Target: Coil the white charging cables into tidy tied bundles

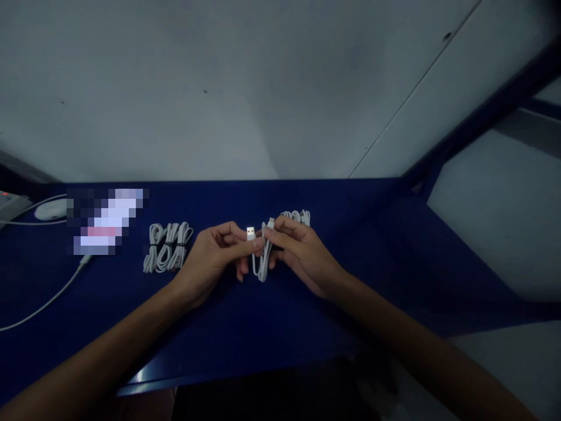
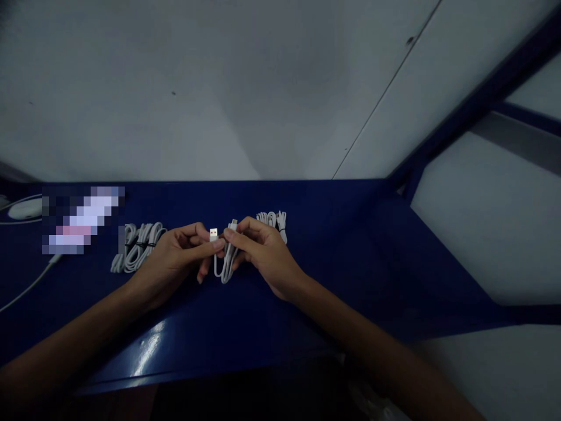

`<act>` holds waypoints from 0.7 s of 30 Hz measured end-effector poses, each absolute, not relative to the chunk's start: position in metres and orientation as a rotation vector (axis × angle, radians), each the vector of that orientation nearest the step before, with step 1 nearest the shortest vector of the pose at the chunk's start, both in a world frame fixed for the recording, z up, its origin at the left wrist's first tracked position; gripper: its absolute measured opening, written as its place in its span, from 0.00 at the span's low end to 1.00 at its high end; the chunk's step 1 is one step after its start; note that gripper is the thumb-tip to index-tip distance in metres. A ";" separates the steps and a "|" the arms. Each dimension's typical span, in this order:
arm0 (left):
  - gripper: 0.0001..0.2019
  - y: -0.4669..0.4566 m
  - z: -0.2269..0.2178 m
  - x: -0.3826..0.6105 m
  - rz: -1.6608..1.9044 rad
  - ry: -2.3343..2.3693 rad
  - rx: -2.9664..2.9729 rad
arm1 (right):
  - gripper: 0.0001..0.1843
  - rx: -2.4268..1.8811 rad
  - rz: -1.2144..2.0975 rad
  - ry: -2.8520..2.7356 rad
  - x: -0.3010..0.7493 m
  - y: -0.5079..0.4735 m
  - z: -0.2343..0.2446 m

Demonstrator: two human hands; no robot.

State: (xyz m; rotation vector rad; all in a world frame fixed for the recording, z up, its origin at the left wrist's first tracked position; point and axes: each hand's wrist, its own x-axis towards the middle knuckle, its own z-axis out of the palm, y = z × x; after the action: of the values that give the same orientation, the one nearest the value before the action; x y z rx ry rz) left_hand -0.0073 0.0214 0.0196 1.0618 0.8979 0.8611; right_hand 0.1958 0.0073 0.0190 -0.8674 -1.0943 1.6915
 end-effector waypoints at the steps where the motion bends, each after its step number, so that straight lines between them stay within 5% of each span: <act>1: 0.14 0.021 0.020 -0.007 0.876 0.905 1.058 | 0.14 -0.859 1.703 -1.095 0.196 0.008 0.019; 21: 0.09 0.022 0.024 -0.006 0.946 0.893 1.138 | 0.09 -0.820 1.669 -1.145 0.201 0.012 0.019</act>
State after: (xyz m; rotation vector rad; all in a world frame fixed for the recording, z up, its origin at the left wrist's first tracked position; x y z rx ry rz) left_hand -0.0062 0.0217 0.0235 1.1380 0.8927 0.9456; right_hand 0.2006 0.0115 0.0188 -0.8203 -1.1450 1.6692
